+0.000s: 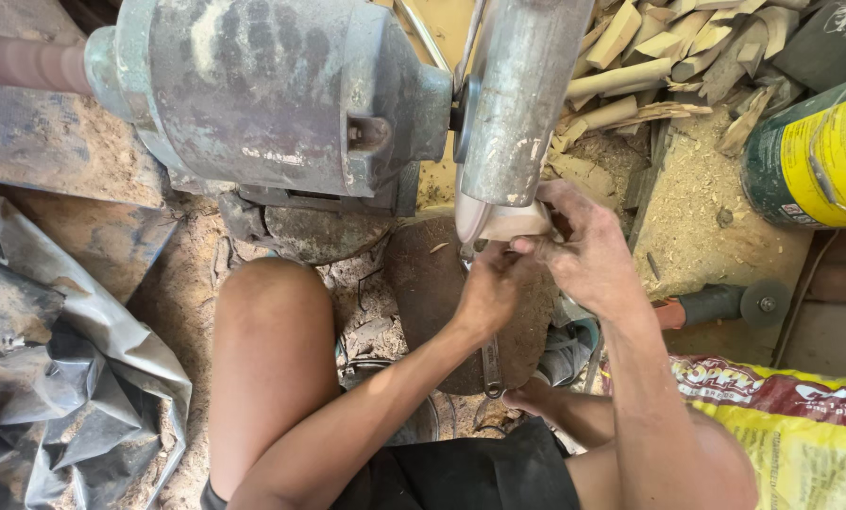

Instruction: The person holds a curved wooden piece against a rotating grinding wheel, rotating and repositioning the piece to smooth its surfaces. The person continues to grind different edges and faces of the wood throughout the clip.

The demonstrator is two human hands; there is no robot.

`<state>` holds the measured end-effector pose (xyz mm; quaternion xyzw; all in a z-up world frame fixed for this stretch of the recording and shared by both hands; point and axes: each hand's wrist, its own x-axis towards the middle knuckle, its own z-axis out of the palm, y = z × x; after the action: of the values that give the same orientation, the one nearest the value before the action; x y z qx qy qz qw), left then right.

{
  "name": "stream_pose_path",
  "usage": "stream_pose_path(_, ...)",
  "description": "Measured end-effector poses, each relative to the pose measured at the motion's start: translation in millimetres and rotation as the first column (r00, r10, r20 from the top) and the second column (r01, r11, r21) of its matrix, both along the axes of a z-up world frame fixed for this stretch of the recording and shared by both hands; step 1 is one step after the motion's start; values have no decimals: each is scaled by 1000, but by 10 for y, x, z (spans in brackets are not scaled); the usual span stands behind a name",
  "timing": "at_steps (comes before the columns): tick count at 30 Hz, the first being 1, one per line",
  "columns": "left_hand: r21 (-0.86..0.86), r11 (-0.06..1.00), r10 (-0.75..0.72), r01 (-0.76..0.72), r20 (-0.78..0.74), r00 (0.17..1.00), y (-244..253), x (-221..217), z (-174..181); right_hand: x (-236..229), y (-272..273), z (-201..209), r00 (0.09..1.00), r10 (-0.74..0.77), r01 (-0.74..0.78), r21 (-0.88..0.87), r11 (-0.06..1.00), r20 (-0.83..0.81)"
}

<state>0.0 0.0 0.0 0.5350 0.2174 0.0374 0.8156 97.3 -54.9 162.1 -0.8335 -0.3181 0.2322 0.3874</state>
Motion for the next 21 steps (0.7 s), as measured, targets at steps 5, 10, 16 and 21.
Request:
stream_pose_path(5, 323, 944, 104, -65, -106, 989, 380, -324, 767, -110, 38, -180, 881, 35, 197, 434, 879, -471)
stream_pose_path(10, 487, 871, 29, 63, -180, 983, 592, -709, 1194, -254, -95, -197, 726, 14, 437, 477, 762, -688)
stream_pose_path(16, 243, 962, -90, 129, -165, 982, 736, -918, 1275, -289, -353, -126, 744, -46, 449, 446, 774, -667)
stream_pose_path(21, 72, 990, -103, 119, -194, 976, 976, -1082, 1339, -496, -462, -16, 803, -65, 342, 369, 864, -592)
